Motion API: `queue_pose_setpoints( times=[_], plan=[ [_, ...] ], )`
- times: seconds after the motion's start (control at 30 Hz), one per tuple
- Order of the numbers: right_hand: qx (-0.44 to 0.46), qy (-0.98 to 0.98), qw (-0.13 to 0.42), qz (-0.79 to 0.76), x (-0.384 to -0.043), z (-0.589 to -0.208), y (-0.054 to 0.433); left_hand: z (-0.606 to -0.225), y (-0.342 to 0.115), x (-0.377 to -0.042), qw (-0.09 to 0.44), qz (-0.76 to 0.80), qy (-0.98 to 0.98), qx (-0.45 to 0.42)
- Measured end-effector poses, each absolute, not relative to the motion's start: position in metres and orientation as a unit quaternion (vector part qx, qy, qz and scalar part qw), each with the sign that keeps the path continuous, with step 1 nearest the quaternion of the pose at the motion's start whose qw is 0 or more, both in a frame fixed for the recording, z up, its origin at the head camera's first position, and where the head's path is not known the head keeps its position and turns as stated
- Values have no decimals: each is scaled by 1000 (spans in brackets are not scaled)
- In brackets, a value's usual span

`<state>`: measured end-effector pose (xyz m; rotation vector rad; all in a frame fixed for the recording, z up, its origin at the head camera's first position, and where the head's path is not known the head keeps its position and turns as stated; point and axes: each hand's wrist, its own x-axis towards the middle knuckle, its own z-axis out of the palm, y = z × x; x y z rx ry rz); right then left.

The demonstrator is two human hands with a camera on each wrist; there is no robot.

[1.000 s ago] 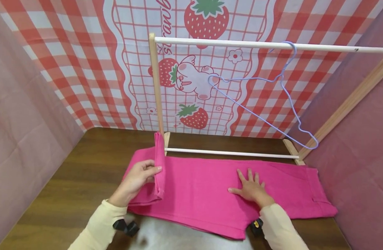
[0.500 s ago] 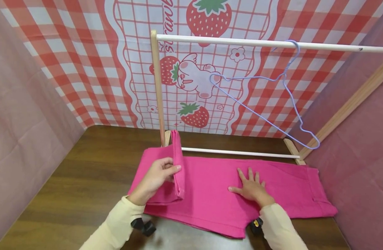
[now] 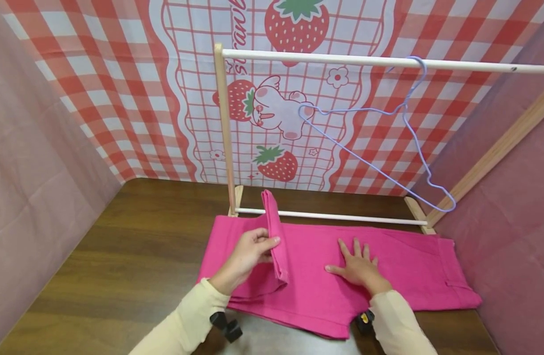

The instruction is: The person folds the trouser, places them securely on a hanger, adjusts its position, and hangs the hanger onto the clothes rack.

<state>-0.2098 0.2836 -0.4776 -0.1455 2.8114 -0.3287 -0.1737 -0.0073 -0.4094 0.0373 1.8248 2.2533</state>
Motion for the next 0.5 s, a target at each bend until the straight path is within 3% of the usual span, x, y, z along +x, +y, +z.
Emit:
queue_pose_setpoints(
  times=[0.5],
  plan=[
    [-53, 983, 140, -107, -208, -479, 286, -418, -14, -178, 120, 780, 614, -9]
  ],
)
